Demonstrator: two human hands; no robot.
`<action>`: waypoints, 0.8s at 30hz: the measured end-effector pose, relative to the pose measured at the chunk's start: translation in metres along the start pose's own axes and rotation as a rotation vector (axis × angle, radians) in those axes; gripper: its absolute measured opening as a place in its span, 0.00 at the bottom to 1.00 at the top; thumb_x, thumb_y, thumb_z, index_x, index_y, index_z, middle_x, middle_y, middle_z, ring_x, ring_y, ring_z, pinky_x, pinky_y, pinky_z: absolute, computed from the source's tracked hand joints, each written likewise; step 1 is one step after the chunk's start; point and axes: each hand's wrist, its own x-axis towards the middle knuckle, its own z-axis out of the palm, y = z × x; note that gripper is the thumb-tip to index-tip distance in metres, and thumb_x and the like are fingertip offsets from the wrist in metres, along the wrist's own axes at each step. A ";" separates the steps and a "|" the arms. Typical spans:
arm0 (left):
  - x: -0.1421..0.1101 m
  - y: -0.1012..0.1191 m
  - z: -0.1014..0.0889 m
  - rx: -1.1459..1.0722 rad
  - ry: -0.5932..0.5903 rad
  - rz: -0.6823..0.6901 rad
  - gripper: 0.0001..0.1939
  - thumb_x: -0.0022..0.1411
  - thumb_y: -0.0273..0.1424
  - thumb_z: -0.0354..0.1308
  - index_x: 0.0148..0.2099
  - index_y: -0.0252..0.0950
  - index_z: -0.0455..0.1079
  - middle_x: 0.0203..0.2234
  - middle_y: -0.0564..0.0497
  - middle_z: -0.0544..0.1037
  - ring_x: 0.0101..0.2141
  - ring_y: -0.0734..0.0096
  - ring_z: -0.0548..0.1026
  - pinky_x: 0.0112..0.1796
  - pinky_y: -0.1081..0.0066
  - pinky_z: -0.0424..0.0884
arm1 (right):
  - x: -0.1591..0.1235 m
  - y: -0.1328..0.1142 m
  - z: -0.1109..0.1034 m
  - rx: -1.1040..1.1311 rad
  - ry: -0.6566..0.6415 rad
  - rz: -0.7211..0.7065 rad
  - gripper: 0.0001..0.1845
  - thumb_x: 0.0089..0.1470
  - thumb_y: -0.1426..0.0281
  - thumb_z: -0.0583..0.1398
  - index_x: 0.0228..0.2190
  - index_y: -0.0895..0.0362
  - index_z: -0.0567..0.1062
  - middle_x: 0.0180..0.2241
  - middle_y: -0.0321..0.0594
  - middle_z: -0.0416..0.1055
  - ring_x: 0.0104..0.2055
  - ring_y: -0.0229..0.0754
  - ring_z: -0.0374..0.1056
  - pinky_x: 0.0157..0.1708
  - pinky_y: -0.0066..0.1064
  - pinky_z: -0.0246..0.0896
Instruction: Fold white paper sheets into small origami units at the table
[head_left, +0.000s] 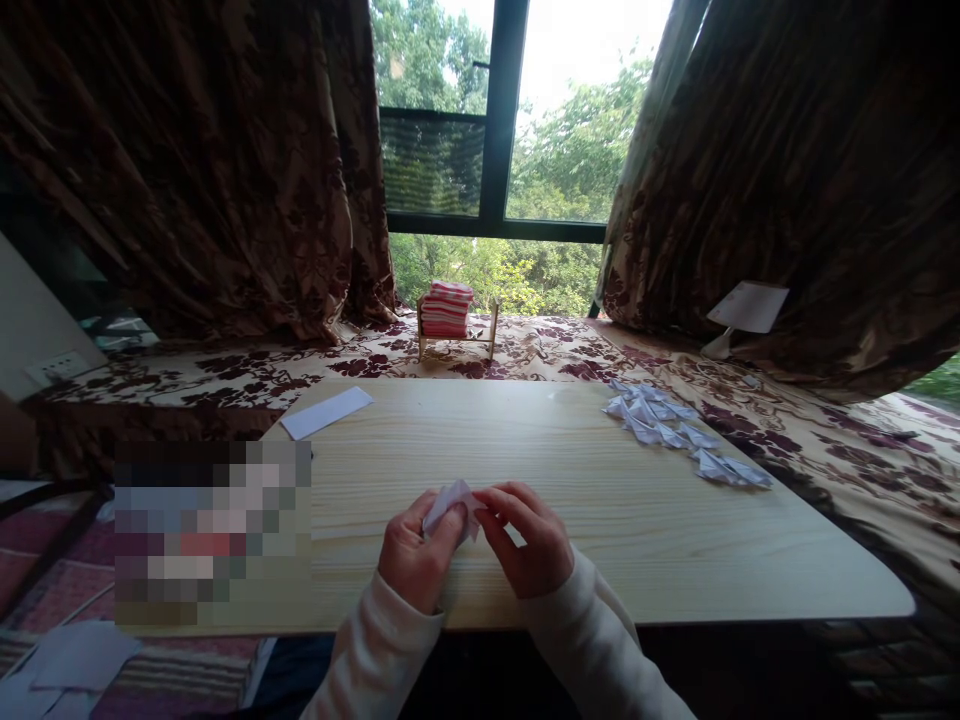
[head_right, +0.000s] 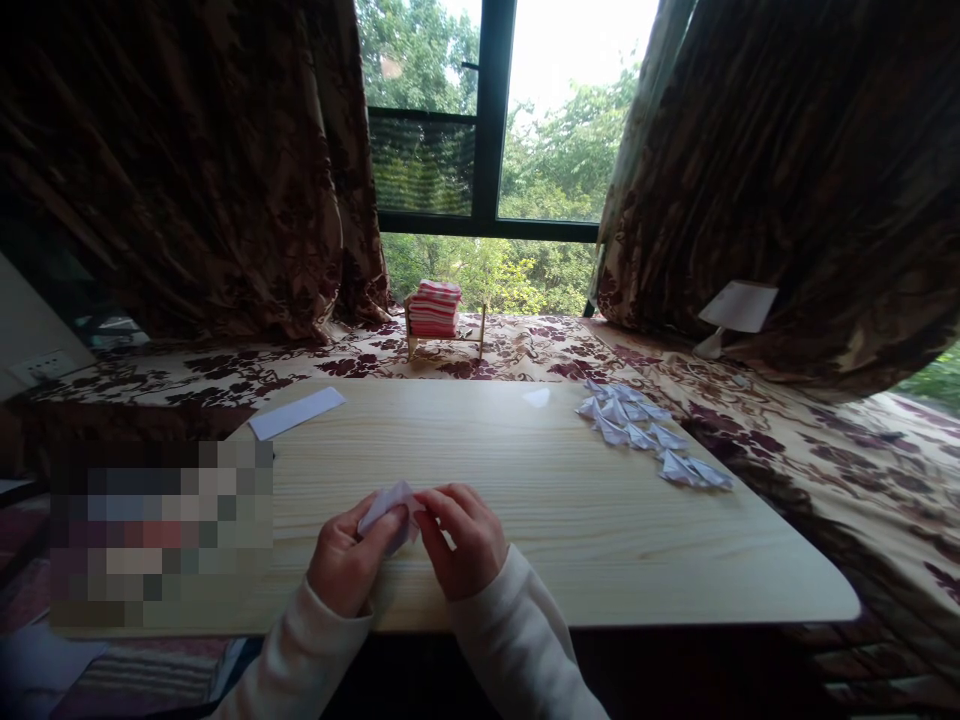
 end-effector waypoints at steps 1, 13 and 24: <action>0.000 0.000 0.000 -0.002 -0.001 -0.003 0.11 0.49 0.36 0.55 0.27 0.32 0.70 0.16 0.56 0.65 0.19 0.77 0.61 0.22 0.76 0.58 | 0.000 0.000 0.000 -0.010 -0.011 -0.014 0.12 0.51 0.78 0.55 0.38 0.57 0.72 0.31 0.42 0.70 0.31 0.40 0.65 0.29 0.31 0.64; -0.001 0.005 0.000 0.011 -0.049 0.008 0.09 0.49 0.34 0.54 0.23 0.33 0.68 0.17 0.55 0.67 0.21 0.75 0.64 0.24 0.76 0.61 | 0.003 0.001 -0.003 -0.038 -0.067 -0.006 0.07 0.53 0.77 0.54 0.32 0.57 0.71 0.27 0.40 0.68 0.30 0.39 0.63 0.30 0.31 0.62; -0.002 0.011 -0.002 0.086 -0.156 0.047 0.09 0.53 0.30 0.52 0.23 0.33 0.67 0.19 0.55 0.65 0.23 0.75 0.64 0.26 0.76 0.61 | 0.003 0.001 -0.002 -0.064 -0.031 -0.012 0.07 0.52 0.78 0.53 0.30 0.57 0.69 0.31 0.43 0.66 0.34 0.42 0.62 0.33 0.35 0.63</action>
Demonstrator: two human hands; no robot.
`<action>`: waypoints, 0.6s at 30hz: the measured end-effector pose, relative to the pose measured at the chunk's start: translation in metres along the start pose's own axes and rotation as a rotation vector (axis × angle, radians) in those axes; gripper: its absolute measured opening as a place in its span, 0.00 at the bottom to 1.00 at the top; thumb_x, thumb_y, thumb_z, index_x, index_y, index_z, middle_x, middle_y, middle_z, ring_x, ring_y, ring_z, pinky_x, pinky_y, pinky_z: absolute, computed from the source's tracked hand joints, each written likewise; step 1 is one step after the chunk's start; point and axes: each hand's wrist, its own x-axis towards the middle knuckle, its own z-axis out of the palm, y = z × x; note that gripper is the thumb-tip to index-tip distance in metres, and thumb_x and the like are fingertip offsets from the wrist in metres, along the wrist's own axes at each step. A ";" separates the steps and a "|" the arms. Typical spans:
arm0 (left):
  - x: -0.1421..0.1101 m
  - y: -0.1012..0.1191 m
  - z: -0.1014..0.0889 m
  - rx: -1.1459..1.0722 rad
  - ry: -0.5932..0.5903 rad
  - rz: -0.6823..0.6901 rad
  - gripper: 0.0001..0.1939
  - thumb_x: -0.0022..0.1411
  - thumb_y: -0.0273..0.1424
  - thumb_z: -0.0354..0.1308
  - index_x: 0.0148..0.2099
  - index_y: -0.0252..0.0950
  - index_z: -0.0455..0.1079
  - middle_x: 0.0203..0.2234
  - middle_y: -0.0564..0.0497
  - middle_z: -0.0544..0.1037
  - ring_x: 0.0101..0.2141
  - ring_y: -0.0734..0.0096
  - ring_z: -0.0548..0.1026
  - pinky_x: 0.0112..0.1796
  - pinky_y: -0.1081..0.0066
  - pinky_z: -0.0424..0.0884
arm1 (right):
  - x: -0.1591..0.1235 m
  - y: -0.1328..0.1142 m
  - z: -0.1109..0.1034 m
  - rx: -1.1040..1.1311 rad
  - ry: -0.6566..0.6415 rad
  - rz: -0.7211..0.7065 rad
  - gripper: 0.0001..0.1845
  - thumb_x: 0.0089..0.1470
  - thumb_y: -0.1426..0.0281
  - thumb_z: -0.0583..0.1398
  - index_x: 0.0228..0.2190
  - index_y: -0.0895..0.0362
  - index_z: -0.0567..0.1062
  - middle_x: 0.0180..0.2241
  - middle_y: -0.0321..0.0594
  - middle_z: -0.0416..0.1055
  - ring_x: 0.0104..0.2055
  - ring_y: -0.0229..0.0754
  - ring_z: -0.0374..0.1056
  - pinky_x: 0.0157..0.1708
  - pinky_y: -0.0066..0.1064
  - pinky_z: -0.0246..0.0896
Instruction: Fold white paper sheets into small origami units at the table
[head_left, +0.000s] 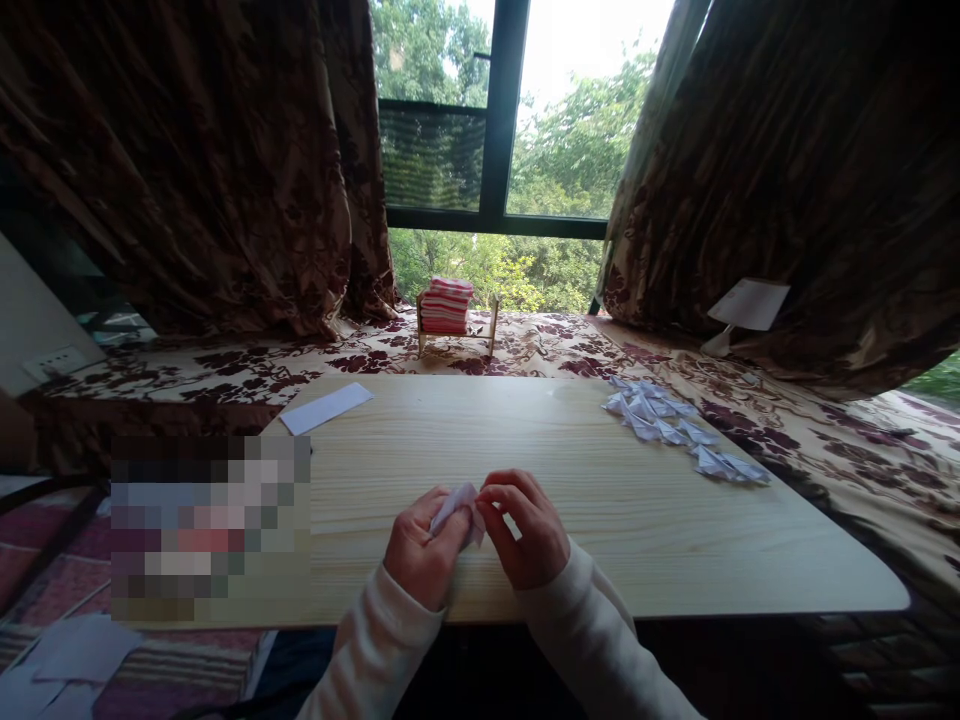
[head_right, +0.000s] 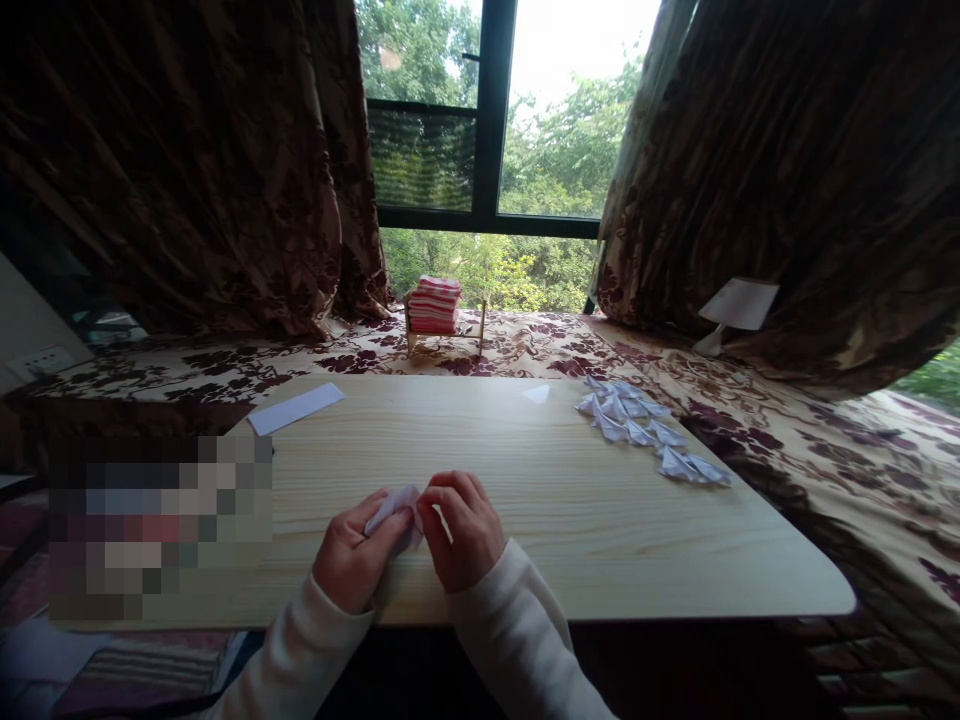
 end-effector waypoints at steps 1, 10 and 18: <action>0.000 0.000 0.000 0.010 -0.006 0.006 0.09 0.54 0.30 0.51 0.24 0.33 0.67 0.19 0.55 0.65 0.24 0.74 0.65 0.27 0.76 0.61 | 0.000 0.000 0.000 0.000 0.000 0.005 0.07 0.52 0.78 0.53 0.30 0.57 0.69 0.31 0.43 0.66 0.34 0.42 0.62 0.32 0.35 0.63; 0.000 -0.008 -0.002 0.090 -0.031 0.038 0.09 0.55 0.28 0.49 0.24 0.34 0.66 0.19 0.56 0.64 0.24 0.75 0.64 0.27 0.76 0.60 | -0.003 0.002 0.002 -0.009 -0.012 -0.008 0.06 0.52 0.78 0.53 0.30 0.57 0.68 0.31 0.43 0.67 0.34 0.42 0.61 0.31 0.34 0.63; 0.001 -0.004 -0.002 0.131 -0.080 0.093 0.12 0.55 0.27 0.48 0.21 0.35 0.65 0.19 0.55 0.65 0.25 0.75 0.66 0.29 0.76 0.62 | -0.003 0.000 0.004 -0.004 -0.001 0.075 0.06 0.51 0.77 0.53 0.27 0.57 0.67 0.30 0.43 0.66 0.34 0.41 0.62 0.30 0.33 0.62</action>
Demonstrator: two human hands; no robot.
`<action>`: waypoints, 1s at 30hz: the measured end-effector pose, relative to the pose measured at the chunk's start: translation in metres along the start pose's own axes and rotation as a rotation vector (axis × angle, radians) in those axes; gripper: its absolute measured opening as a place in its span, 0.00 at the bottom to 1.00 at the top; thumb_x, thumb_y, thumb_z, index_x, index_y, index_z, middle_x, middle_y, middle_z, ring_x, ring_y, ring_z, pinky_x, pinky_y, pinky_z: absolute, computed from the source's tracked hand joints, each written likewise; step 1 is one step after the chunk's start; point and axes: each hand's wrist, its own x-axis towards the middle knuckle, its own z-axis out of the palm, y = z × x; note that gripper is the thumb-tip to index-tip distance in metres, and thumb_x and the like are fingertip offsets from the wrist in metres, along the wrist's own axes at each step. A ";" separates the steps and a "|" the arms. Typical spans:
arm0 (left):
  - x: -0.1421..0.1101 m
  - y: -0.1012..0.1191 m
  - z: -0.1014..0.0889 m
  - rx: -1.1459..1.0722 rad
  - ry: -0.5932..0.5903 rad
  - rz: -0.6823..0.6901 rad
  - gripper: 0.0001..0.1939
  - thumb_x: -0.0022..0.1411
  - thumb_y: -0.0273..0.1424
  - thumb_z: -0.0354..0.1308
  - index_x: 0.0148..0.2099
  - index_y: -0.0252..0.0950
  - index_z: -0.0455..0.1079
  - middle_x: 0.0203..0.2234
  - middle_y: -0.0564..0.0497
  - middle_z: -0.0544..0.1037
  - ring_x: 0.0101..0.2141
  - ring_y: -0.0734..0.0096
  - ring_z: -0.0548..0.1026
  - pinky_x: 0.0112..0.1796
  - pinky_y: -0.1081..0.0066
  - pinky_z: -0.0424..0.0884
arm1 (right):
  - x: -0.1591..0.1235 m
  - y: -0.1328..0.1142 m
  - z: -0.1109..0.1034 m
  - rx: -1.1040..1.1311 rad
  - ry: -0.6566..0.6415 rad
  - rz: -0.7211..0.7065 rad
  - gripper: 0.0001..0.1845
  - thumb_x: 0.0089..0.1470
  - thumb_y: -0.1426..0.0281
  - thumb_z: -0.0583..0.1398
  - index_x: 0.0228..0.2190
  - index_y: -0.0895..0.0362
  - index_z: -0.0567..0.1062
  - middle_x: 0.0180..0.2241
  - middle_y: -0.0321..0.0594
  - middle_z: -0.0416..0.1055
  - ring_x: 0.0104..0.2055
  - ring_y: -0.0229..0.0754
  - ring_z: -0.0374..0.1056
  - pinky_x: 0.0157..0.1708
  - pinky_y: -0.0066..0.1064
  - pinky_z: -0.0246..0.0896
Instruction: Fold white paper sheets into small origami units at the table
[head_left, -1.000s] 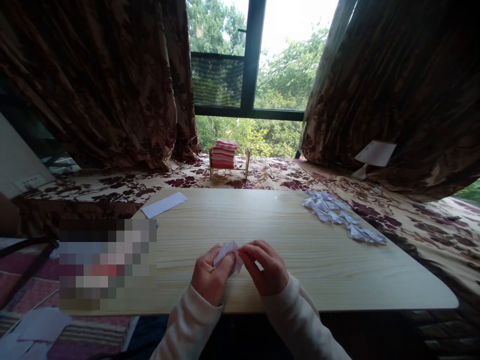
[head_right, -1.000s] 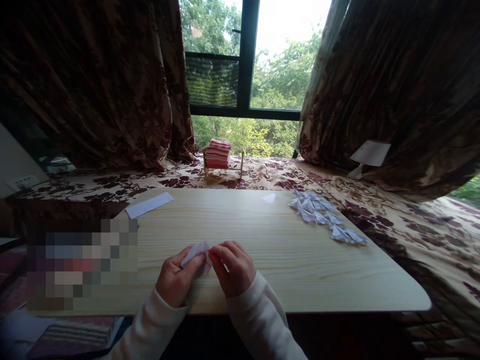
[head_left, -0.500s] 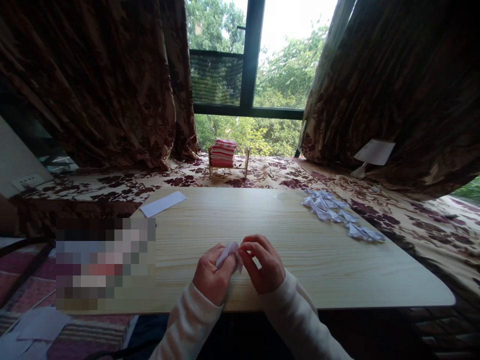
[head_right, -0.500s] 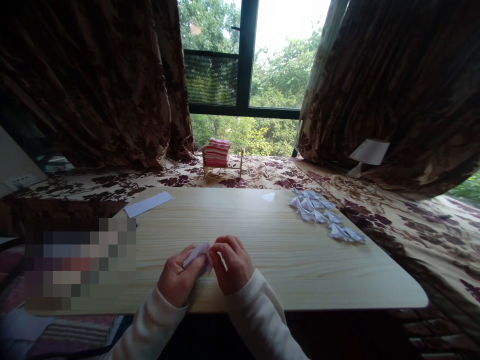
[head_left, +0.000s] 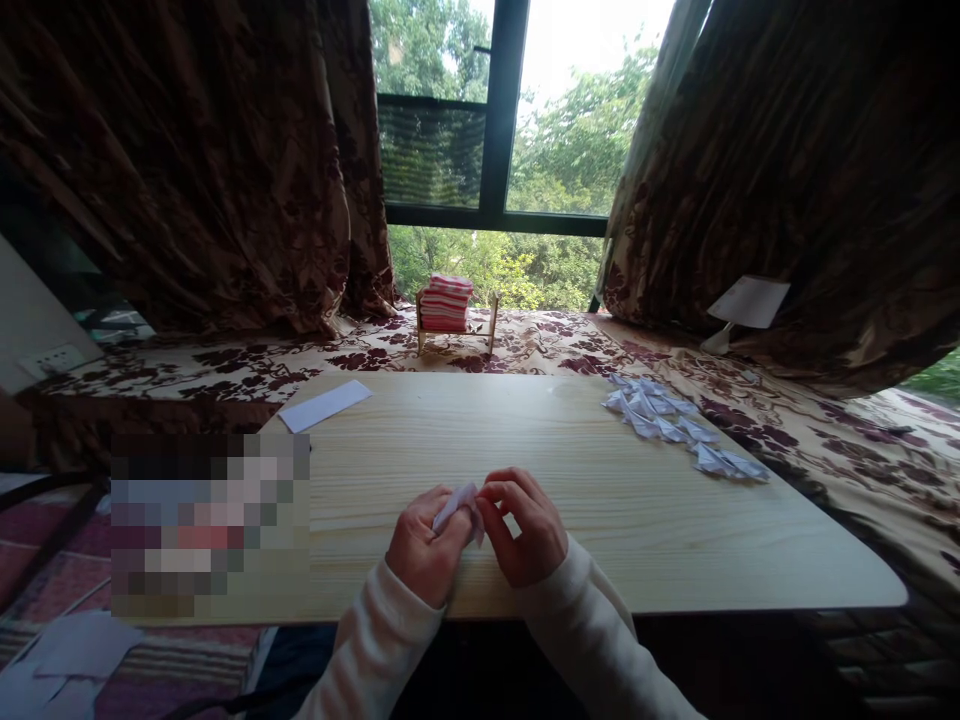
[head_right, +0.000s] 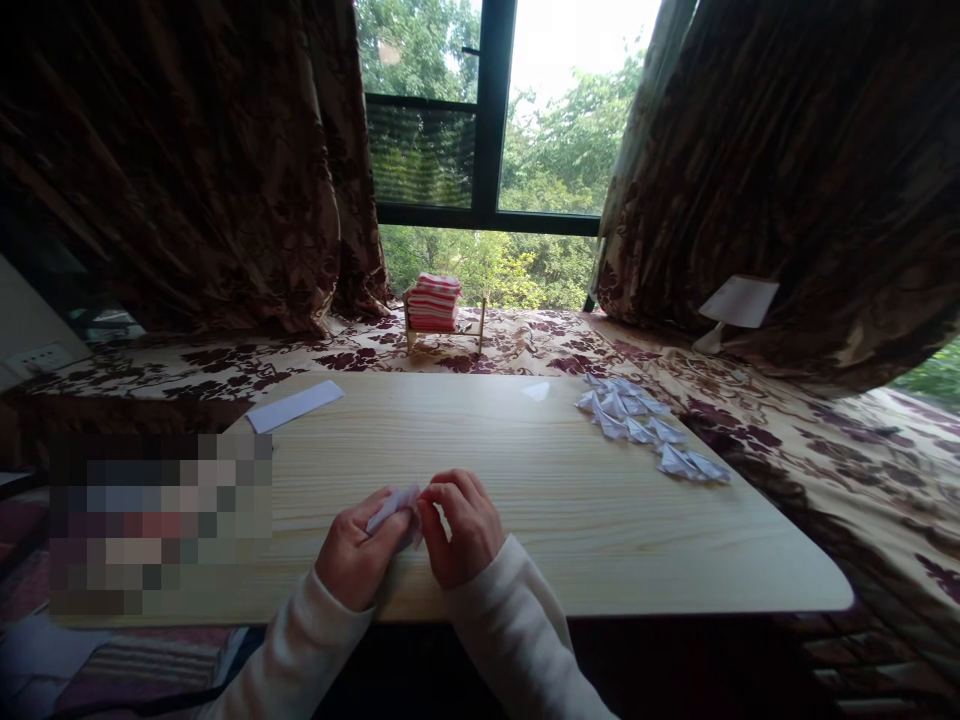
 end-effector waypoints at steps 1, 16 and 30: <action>0.000 0.001 0.000 0.007 -0.003 0.006 0.12 0.55 0.27 0.48 0.21 0.35 0.65 0.19 0.55 0.66 0.25 0.74 0.66 0.29 0.76 0.62 | 0.000 0.000 0.000 0.001 0.002 0.013 0.06 0.51 0.77 0.53 0.27 0.57 0.68 0.29 0.42 0.66 0.33 0.41 0.62 0.29 0.32 0.62; 0.001 0.001 0.003 0.072 0.045 0.043 0.11 0.54 0.31 0.51 0.22 0.34 0.67 0.18 0.54 0.65 0.23 0.74 0.66 0.26 0.76 0.62 | 0.001 -0.002 -0.001 0.052 0.007 0.070 0.06 0.50 0.76 0.53 0.25 0.57 0.68 0.27 0.41 0.65 0.29 0.38 0.61 0.22 0.27 0.60; 0.000 0.004 0.002 0.080 0.023 0.040 0.13 0.53 0.29 0.51 0.18 0.35 0.67 0.17 0.53 0.67 0.24 0.72 0.67 0.29 0.75 0.63 | 0.002 0.001 -0.002 0.195 -0.032 0.175 0.06 0.51 0.74 0.54 0.24 0.56 0.68 0.25 0.37 0.64 0.27 0.35 0.62 0.22 0.25 0.60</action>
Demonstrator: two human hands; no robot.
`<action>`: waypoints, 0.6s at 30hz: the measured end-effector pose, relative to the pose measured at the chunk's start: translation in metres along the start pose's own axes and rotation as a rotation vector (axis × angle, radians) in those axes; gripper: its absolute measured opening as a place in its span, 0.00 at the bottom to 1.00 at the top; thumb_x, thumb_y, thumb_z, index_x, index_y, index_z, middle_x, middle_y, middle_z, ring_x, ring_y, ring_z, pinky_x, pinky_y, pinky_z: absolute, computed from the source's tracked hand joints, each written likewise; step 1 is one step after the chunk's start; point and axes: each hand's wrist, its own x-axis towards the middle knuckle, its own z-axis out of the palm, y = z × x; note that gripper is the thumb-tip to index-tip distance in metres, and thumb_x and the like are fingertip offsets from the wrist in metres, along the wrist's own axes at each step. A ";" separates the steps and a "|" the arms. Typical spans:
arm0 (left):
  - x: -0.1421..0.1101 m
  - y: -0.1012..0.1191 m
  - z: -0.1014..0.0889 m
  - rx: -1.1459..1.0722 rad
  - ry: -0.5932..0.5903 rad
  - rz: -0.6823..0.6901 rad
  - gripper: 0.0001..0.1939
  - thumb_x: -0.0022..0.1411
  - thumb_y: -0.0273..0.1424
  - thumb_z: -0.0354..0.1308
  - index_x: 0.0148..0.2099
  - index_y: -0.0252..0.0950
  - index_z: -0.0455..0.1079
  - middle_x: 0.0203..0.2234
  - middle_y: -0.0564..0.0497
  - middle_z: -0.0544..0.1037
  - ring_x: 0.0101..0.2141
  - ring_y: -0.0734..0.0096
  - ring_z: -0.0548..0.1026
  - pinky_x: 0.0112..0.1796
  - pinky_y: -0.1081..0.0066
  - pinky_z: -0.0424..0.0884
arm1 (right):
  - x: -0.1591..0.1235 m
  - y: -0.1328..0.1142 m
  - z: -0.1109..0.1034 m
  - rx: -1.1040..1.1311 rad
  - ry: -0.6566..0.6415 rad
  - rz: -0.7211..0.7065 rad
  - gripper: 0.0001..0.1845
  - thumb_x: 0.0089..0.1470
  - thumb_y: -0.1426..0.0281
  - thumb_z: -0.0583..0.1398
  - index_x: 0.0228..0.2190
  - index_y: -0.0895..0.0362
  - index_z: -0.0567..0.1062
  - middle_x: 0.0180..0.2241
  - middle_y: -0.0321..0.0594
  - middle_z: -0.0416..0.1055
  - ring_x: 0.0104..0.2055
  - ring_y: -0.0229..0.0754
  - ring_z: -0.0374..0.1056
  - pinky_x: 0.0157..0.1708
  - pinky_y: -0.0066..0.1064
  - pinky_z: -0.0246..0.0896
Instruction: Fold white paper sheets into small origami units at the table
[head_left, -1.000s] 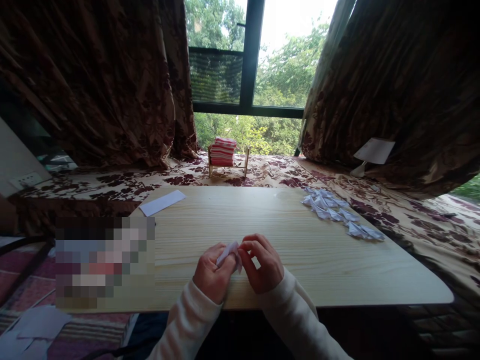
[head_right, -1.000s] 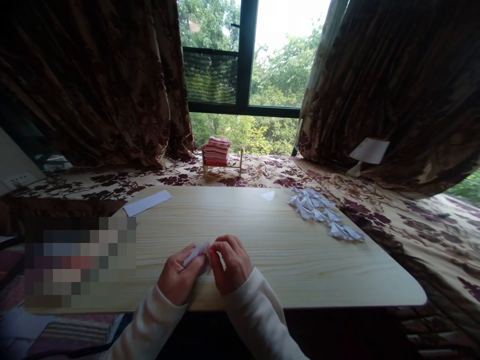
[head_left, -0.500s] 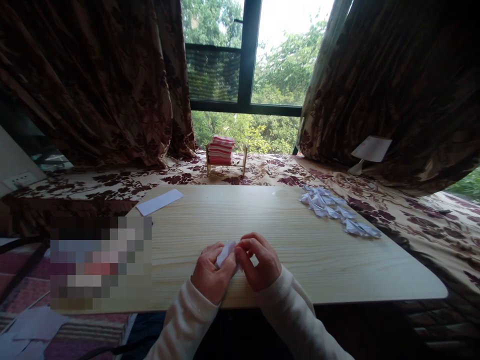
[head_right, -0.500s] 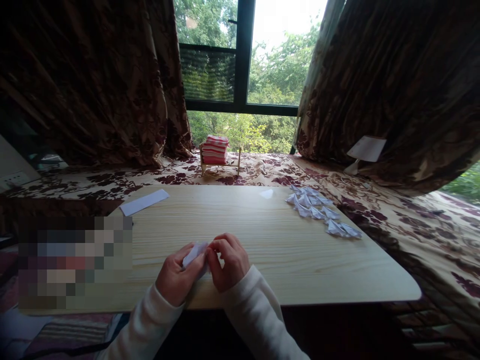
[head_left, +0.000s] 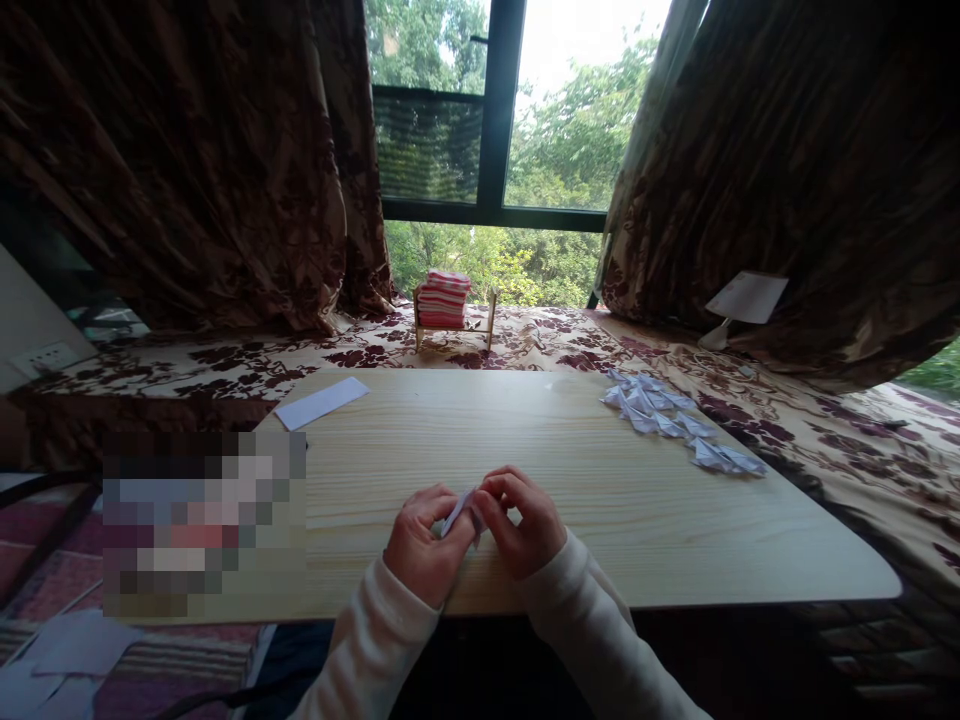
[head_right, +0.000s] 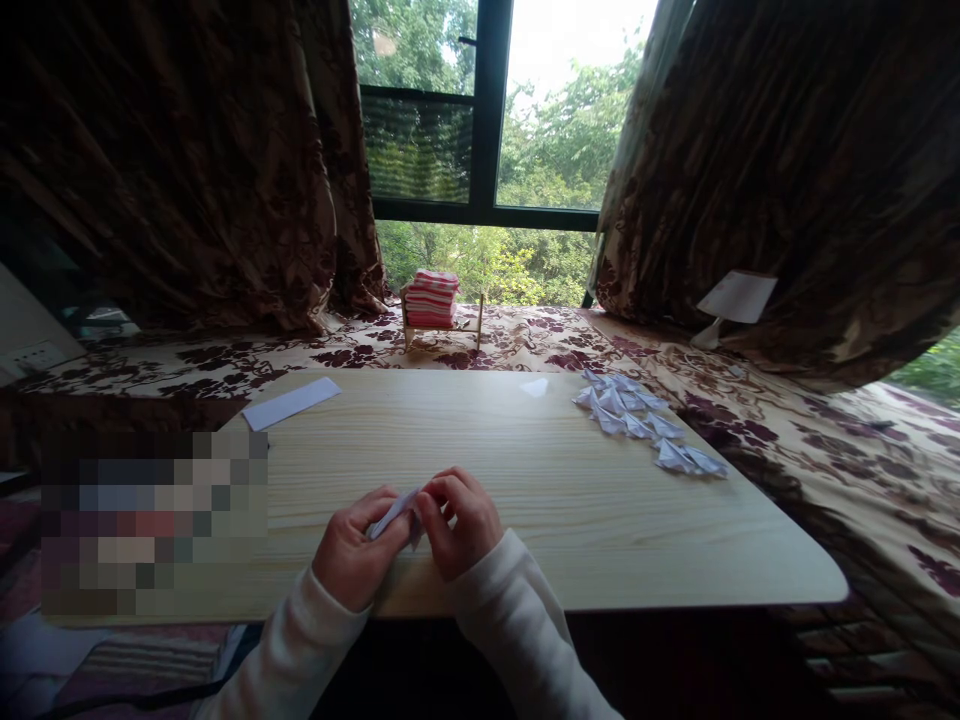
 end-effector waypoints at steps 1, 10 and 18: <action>0.000 -0.001 0.000 0.002 0.011 -0.008 0.13 0.53 0.29 0.51 0.18 0.35 0.67 0.17 0.54 0.66 0.24 0.73 0.66 0.28 0.75 0.63 | 0.000 0.000 0.000 0.006 0.005 0.007 0.06 0.51 0.74 0.53 0.24 0.57 0.68 0.25 0.37 0.65 0.27 0.36 0.62 0.22 0.26 0.60; -0.003 -0.008 0.001 -0.008 0.076 -0.064 0.09 0.54 0.30 0.51 0.25 0.34 0.69 0.19 0.54 0.67 0.24 0.73 0.66 0.27 0.75 0.62 | -0.002 0.004 0.002 0.049 0.005 0.083 0.05 0.47 0.71 0.55 0.22 0.57 0.69 0.24 0.36 0.65 0.24 0.35 0.62 0.19 0.23 0.57; 0.000 -0.006 0.001 -0.061 0.028 -0.063 0.10 0.52 0.31 0.52 0.21 0.35 0.68 0.18 0.54 0.66 0.24 0.73 0.66 0.27 0.76 0.63 | 0.001 0.003 -0.001 0.094 -0.027 0.105 0.04 0.47 0.74 0.56 0.22 0.57 0.67 0.23 0.35 0.62 0.24 0.34 0.60 0.20 0.24 0.57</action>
